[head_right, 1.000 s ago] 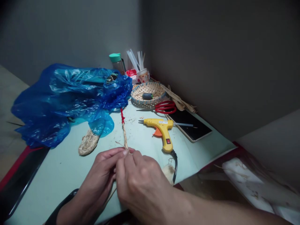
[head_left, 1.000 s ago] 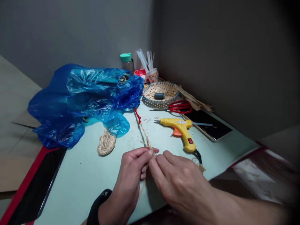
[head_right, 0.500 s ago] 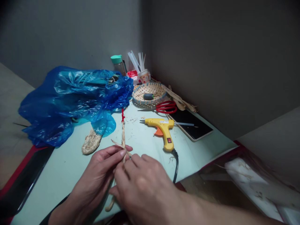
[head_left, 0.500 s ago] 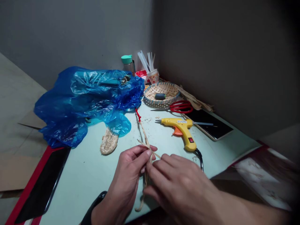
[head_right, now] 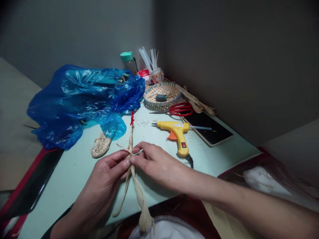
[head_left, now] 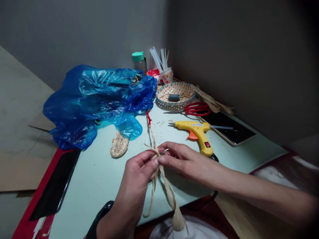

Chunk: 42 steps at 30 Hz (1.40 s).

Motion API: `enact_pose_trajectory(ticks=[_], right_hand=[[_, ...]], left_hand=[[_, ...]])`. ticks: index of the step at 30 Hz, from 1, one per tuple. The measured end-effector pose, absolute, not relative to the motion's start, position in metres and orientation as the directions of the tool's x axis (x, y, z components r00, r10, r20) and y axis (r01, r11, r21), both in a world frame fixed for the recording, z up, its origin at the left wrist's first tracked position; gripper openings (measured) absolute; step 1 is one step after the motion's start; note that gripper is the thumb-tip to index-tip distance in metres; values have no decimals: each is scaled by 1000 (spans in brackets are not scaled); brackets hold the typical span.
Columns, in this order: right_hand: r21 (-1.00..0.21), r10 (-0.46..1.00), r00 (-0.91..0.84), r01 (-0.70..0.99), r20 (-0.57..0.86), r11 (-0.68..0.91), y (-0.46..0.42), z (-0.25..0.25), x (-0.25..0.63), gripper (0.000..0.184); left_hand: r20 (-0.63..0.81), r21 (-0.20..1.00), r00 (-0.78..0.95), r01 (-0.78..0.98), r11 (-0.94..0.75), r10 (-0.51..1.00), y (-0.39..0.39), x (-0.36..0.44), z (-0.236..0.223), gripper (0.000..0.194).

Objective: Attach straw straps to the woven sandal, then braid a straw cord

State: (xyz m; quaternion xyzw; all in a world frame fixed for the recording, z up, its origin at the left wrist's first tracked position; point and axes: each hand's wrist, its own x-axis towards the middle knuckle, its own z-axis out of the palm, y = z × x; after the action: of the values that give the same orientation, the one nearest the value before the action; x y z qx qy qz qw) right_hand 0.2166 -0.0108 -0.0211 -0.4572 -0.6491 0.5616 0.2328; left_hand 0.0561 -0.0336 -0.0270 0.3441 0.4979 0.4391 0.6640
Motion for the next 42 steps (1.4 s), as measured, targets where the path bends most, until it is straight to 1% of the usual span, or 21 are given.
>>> enact_pose_trajectory(ticks=[4,7,9,11,15,17,19,20,22,25,30,32,35,38,42], right_hand=[[-954,854,-470,283,-224,-94,-11,-23,218,22],[-964,832,-503,228,-234,-133,-10,-25,218,16],[-970,817,-531,199,-225,-138,-9,-27,217,16],[-974,811,-544,184,-212,-132,-8,-29,216,19],[-975,835,-525,212,-164,-58,-7,-30,217,22],[-975,843,-517,219,-151,-40,-6,-30,219,25],[-977,831,-530,198,-171,-75,-5,-30,221,26],[-978,821,-540,180,-187,-104,-5,-30,221,26],[-976,801,-557,143,-218,-166,-4,-30,222,25],[-967,789,-561,109,-251,-230,-4,-30,222,22],[-965,779,-574,95,-253,-243,-4,-30,223,23],[-964,774,-578,99,-257,-246,-3,-30,224,24],[-962,767,-583,109,-266,-251,-3,-30,224,25],[-964,764,-590,118,-260,-237,-2,-30,225,23],[-966,769,-586,136,-257,-220,-2,-29,225,25]], left_hand=[[-340,914,100,-200,354,935,-34,56,-30,27],[-305,942,48,-133,309,951,-34,55,-29,40],[-282,957,33,-62,284,959,-36,54,-25,45],[-268,963,32,35,266,963,-39,52,-21,44],[-238,936,9,269,227,971,-43,47,-15,34],[-225,920,9,332,209,974,-44,44,-15,27],[-230,925,35,318,207,973,-42,41,-17,24],[-240,935,57,282,215,969,-41,40,-18,22],[-275,953,115,168,254,955,-38,38,-23,21],[-320,945,203,3,326,926,-35,36,-30,20],[-364,913,240,-99,395,900,-35,35,-33,19],[-374,912,252,-77,404,892,-36,36,-30,21],[-366,929,242,48,366,898,-36,37,-25,25],[-341,939,247,147,313,907,-35,36,-22,22],[-392,920,272,133,369,879,-35,34,-22,26]])
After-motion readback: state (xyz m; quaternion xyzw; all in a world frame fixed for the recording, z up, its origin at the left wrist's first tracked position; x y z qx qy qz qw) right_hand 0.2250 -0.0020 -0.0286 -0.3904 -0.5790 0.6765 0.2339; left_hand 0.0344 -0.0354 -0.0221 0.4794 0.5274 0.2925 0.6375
